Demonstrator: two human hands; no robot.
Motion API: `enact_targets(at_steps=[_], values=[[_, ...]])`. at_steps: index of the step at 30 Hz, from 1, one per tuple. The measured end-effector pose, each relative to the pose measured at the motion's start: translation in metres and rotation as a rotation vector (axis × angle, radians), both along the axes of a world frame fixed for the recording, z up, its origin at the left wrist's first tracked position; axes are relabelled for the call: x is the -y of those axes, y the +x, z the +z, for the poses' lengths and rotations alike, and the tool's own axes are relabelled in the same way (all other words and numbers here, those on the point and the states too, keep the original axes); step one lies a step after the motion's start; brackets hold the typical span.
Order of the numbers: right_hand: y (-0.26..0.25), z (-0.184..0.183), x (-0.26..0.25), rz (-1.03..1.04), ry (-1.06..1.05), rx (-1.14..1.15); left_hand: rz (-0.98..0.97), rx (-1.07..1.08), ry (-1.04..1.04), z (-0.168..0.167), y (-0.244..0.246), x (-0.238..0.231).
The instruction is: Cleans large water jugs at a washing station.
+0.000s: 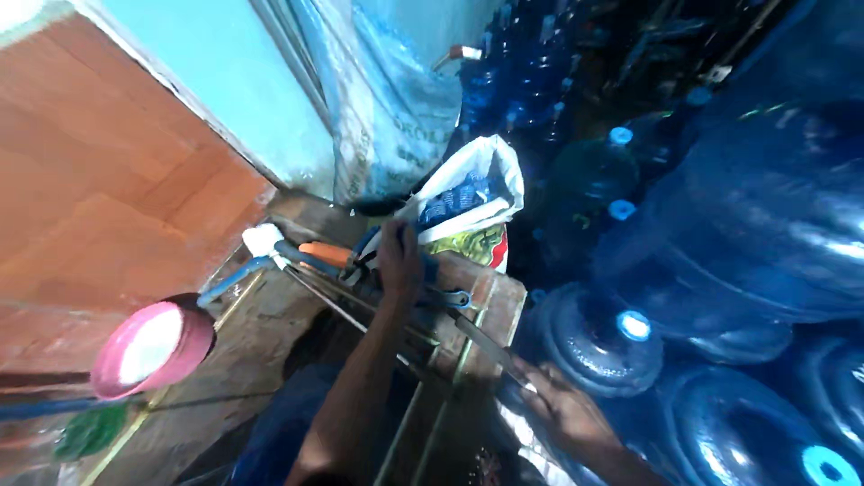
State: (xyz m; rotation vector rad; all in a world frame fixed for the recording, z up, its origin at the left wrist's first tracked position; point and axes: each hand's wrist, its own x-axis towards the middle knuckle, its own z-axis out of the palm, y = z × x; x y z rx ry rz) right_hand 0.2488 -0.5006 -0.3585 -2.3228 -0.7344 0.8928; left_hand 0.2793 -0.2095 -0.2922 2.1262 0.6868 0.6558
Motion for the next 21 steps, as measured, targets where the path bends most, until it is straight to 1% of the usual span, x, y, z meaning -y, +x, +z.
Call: enact_targets(at_steps=[2,4,6,7,9,11,13,15,16,18,19,21], values=[[0.000,-0.004,0.001,-0.041,0.044,0.083,-0.012,-0.003,0.100,-0.009,0.071,-0.022],[0.004,-0.003,-0.004,-0.052,0.036,0.151,-0.004,-0.183,0.108,-0.021,0.119,-0.041],[0.007,-0.004,-0.009,-0.032,0.004,0.219,0.011,-0.340,0.110,-0.037,0.138,-0.045],[0.008,-0.009,-0.011,-0.020,0.004,0.277,0.022,-0.346,0.118,-0.042,0.136,-0.040],[0.009,-0.016,-0.020,0.001,0.033,0.370,0.028,-0.273,0.156,-0.052,0.112,-0.017],[0.011,-0.018,-0.036,0.041,0.071,0.428,0.027,-0.192,0.156,-0.047,0.081,0.012],[0.016,-0.016,-0.055,0.101,0.077,0.429,-0.024,-0.140,0.136,-0.040,0.044,0.033],[0.019,-0.016,-0.072,0.170,0.087,0.444,-0.055,-0.024,0.087,-0.039,-0.007,0.046],[0.021,-0.015,-0.080,0.200,0.101,0.468,-0.041,0.054,0.064,-0.040,-0.036,0.051],[0.019,-0.011,-0.100,0.251,0.187,0.555,0.075,0.255,0.108,-0.046,-0.092,0.057],[0.014,-0.005,-0.113,0.290,0.248,0.593,0.125,0.328,0.120,-0.045,-0.117,0.059],[-0.007,0.004,-0.144,0.401,0.450,0.672,0.207,0.433,0.125,-0.031,-0.167,0.062]])
